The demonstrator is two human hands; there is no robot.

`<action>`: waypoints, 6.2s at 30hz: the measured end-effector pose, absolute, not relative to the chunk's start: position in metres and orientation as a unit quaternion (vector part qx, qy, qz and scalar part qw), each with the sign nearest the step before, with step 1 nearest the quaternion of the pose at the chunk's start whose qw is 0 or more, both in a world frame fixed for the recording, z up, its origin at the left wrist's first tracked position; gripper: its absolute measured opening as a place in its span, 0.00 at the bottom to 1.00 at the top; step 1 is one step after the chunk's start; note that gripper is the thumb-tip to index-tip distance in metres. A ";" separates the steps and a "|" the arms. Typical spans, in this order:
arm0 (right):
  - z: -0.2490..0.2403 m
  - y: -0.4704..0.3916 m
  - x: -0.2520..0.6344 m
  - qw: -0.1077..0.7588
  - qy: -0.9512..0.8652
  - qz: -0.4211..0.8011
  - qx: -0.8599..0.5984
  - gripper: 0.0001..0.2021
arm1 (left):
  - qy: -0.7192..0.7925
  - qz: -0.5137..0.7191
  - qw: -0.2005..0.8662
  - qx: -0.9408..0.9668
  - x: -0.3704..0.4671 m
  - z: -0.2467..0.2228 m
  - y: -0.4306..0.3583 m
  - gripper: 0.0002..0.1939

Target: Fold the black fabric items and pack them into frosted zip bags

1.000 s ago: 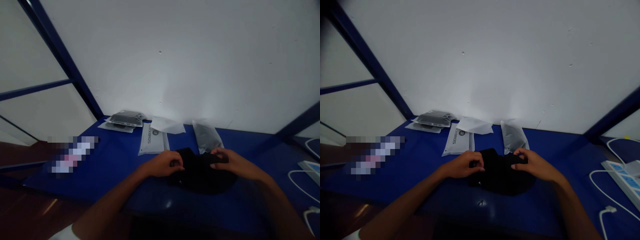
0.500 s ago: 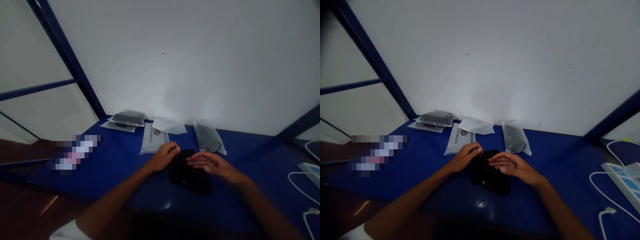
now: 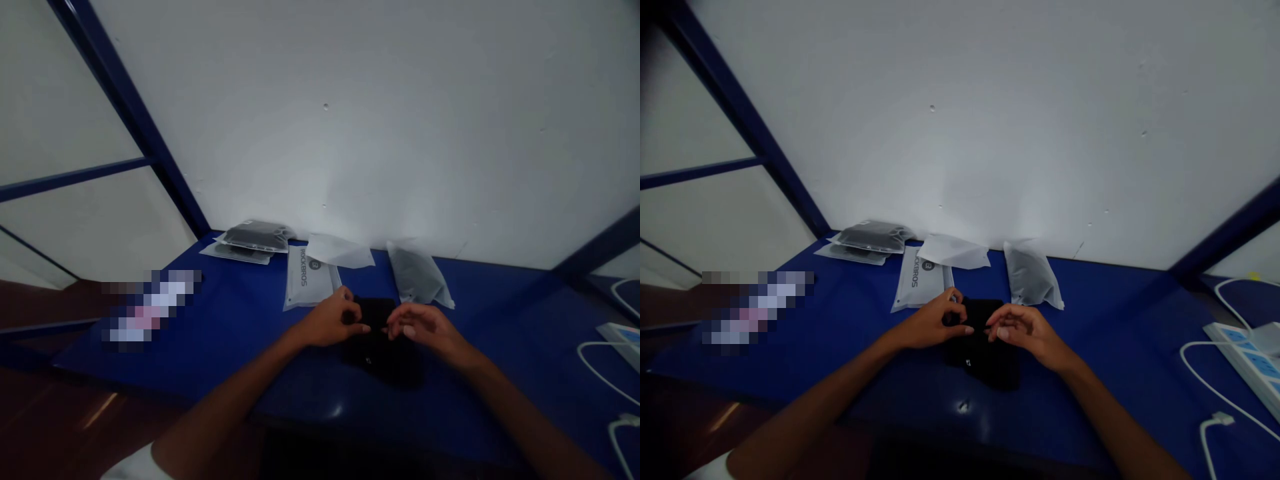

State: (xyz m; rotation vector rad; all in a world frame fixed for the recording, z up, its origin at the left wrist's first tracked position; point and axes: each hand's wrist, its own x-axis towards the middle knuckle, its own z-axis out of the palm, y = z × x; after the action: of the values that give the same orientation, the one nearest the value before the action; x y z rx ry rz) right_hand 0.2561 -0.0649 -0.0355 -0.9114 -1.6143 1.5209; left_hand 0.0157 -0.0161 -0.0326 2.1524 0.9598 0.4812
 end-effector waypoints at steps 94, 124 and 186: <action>-0.047 -0.071 0.235 0.467 -0.328 0.683 -0.457 0.24 | 0.243 0.568 0.116 0.778 -0.004 -0.033 0.015 0.09; -0.044 -0.075 0.237 0.449 -0.363 0.700 -0.421 0.24 | 0.249 0.510 0.098 0.818 -0.001 -0.039 0.012 0.09; -0.038 -0.075 0.233 0.387 -0.478 0.704 -0.355 0.33 | 0.269 0.435 0.170 0.842 0.001 -0.039 0.007 0.09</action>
State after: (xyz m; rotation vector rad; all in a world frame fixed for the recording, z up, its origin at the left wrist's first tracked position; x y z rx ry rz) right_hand 0.2335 -0.0750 -0.0377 -0.9033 -1.2155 1.7916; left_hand 0.0009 0.0074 -0.0390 2.3935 0.7652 1.2353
